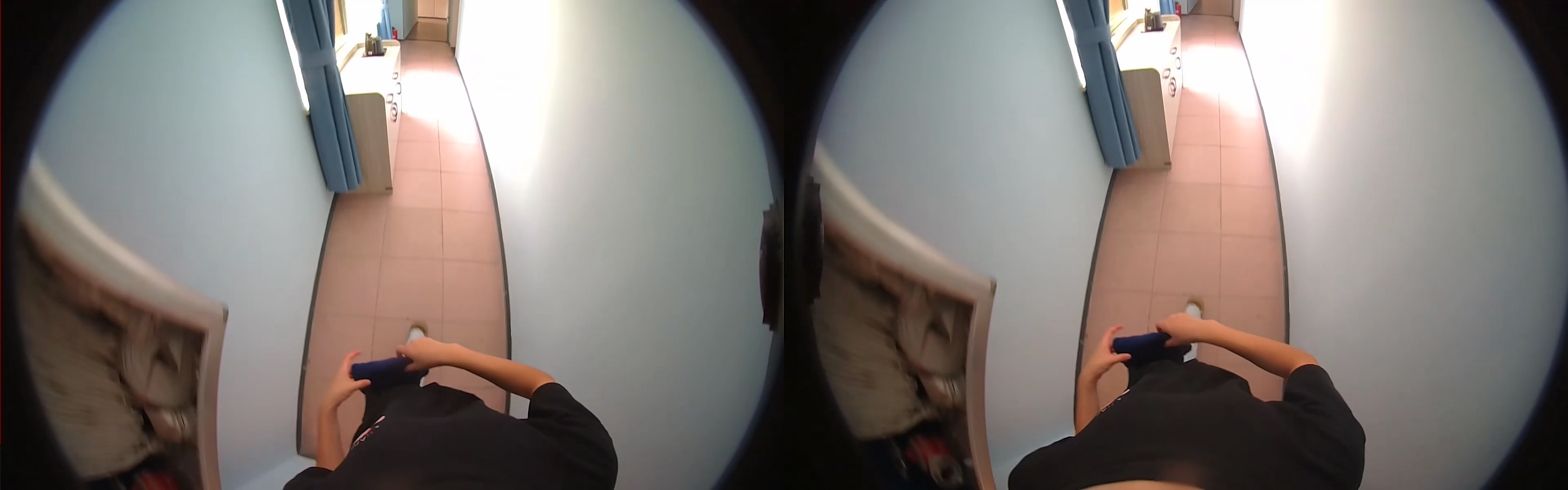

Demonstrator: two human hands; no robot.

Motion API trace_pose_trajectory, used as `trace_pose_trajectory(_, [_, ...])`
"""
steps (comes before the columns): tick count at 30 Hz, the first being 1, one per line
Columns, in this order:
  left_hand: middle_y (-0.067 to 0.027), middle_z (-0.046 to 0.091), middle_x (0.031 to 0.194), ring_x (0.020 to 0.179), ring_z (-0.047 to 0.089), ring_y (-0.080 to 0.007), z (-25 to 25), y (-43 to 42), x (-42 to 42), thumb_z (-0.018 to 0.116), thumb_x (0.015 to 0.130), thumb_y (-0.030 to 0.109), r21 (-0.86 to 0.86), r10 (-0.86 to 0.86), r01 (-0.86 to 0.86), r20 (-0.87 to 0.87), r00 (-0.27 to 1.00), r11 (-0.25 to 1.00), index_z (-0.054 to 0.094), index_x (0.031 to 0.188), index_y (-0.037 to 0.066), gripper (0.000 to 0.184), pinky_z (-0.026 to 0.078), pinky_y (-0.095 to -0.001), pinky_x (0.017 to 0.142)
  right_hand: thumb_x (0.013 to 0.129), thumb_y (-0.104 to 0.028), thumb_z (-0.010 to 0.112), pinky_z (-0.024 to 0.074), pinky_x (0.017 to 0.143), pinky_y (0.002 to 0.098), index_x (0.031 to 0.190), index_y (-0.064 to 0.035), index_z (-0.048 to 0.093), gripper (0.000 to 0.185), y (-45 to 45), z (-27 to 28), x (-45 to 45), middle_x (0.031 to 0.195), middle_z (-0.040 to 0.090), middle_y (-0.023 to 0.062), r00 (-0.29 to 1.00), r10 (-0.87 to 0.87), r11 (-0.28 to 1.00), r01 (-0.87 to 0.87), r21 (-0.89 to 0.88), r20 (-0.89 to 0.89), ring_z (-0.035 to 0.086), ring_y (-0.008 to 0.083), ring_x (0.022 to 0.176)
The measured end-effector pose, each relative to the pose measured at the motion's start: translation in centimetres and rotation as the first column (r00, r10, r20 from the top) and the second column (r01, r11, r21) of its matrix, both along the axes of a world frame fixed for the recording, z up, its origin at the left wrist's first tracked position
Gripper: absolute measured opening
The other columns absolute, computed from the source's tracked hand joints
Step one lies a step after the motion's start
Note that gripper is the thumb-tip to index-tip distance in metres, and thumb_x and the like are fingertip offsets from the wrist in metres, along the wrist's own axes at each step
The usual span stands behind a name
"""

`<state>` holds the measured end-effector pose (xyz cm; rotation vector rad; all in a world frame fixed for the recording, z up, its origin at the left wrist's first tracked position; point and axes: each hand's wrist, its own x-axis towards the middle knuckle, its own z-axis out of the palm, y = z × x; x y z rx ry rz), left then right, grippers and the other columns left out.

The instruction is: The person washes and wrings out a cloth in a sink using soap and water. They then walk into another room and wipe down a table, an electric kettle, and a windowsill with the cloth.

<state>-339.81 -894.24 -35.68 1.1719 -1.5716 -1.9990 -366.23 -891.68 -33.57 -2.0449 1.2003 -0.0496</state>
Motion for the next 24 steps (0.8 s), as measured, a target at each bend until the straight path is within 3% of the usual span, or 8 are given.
trace_pose_trajectory(1, [-0.0099, 0.058, 0.104, 0.092, 0.058, -0.0197, -0.9, -3.4, -2.7, 0.069, 0.06, 0.0, -0.285, -0.051, 0.078, 0.099, 0.994, 0.955, 0.045, 0.121, 0.008, 0.066, 0.047, -0.0311, 0.076, 0.072, -0.027, 0.064, 0.0466, 0.069, 0.042, 0.103, -0.0079, 0.056, 0.037, -2.6, 0.3, -2.2, 0.082, 0.062, 0.0169, 0.997, 0.025, 1.0, -0.026, -0.017, -0.079, 0.06, 0.035, 0.079])
trace_pose_trajectory(3, [-0.0092, 0.06, 0.103, 0.093, 0.058, -0.02, -1.2, -10.5, -8.7, 0.064, 0.06, 0.001, -0.424, -0.079, 0.194, 0.272, 0.959, 0.885, 0.053, 0.111, 0.005, 0.052, 0.047, -0.0312, 0.078, 0.073, -0.027, 0.063, 0.0469, 0.068, 0.0421, 0.1, -0.0091, 0.059, 0.033, -7.5, -2.3, -7.6, 0.083, 0.063, 0.0151, 0.991, -0.132, 0.985, 0.131, -0.116, -0.001, 0.06, 0.035, 0.077])
trace_pose_trajectory(9, [-0.0134, 0.06, 0.1, 0.09, 0.06, -0.0234, 3.7, -28.4, -32.1, 0.059, 0.063, 0.002, -0.289, -0.386, 0.378, 0.033, 0.922, 0.88, 0.05, 0.113, 0.008, 0.051, 0.048, -0.0335, 0.077, 0.072, -0.016, 0.064, 0.0472, 0.072, 0.0376, 0.092, -0.0104, 0.067, 0.022, -15.4, 0.4, -26.5, 0.085, 0.064, 0.0143, 0.54, -0.815, 0.495, 0.837, -0.234, 0.211, 0.061, 0.0297, 0.08])
trace_pose_trajectory(11, [-0.0154, 0.059, 0.1, 0.092, 0.056, -0.033, 0.4, -32.6, -39.3, 0.06, 0.061, 0.005, -0.607, -0.503, 0.461, 0.114, 0.857, 0.647, 0.051, 0.113, 0.012, 0.053, 0.045, -0.0383, 0.079, 0.073, -0.013, 0.062, 0.0479, 0.072, 0.0342, 0.094, -0.0093, 0.066, 0.022, -17.4, -1.7, -31.6, 0.086, 0.064, 0.0139, 0.489, -0.804, 0.367, 0.856, -0.365, 0.339, 0.062, 0.0277, 0.081])
trace_pose_trajectory(14, [-0.0123, 0.058, 0.092, 0.093, 0.054, -0.0299, -2.3, -39.6, -48.2, 0.061, 0.062, 0.006, -0.687, -0.537, 0.572, 0.304, 0.787, 0.449, 0.054, 0.108, 0.013, 0.047, 0.042, -0.0391, 0.081, 0.073, -0.012, 0.061, 0.0477, 0.072, 0.0321, 0.094, -0.0062, 0.065, 0.021, -22.3, -3.8, -37.0, 0.086, 0.065, 0.0143, 0.252, -0.902, 0.195, 0.962, -0.19, 0.35, 0.063, 0.0261, 0.082])
trace_pose_trajectory(19, [-0.0091, 0.057, 0.093, 0.096, 0.05, -0.0263, -0.8, -54.3, -59.6, 0.063, 0.061, 0.012, -0.717, -0.33, 0.623, 0.533, 0.779, 0.312, 0.063, 0.079, 0.011, 0.018, 0.04, -0.0384, 0.082, 0.074, -0.011, 0.058, 0.0472, 0.067, 0.0356, 0.091, -0.0053, 0.062, 0.018, -38.4, -2.5, -47.2, 0.078, 0.062, 0.0175, 0.224, -0.912, 0.178, 0.971, -0.159, 0.344, 0.062, 0.0306, 0.074])
trace_pose_trajectory(23, [-0.0096, 0.058, 0.089, 0.092, 0.053, -0.0265, 2.0, -69.1, -63.6, 0.065, 0.063, 0.013, -0.801, -0.285, 0.439, 0.346, 0.894, 0.406, 0.062, 0.078, 0.007, 0.017, 0.042, -0.0382, 0.079, 0.076, -0.009, 0.057, 0.0472, 0.063, 0.0329, 0.096, -0.0041, 0.056, 0.021, -56.1, 1.1, -54.9, 0.074, 0.062, 0.0148, 0.354, -0.85, 0.335, 0.935, -0.12, 0.39, 0.063, 0.0267, 0.069])
trace_pose_trajectory(24, [-0.0103, 0.06, 0.084, 0.085, 0.056, -0.0265, 2.5, -72.3, -63.6, 0.065, 0.065, 0.012, -0.708, -0.303, 0.418, 0.292, 0.907, 0.569, 0.061, 0.08, 0.005, 0.017, 0.044, -0.0362, 0.075, 0.075, -0.009, 0.057, 0.0469, 0.062, 0.0317, 0.097, -0.0048, 0.056, 0.022, -60.4, 2.0, -56.3, 0.072, 0.062, 0.0141, 0.428, -0.803, 0.42, 0.9, -0.116, 0.415, 0.062, 0.0243, 0.067])
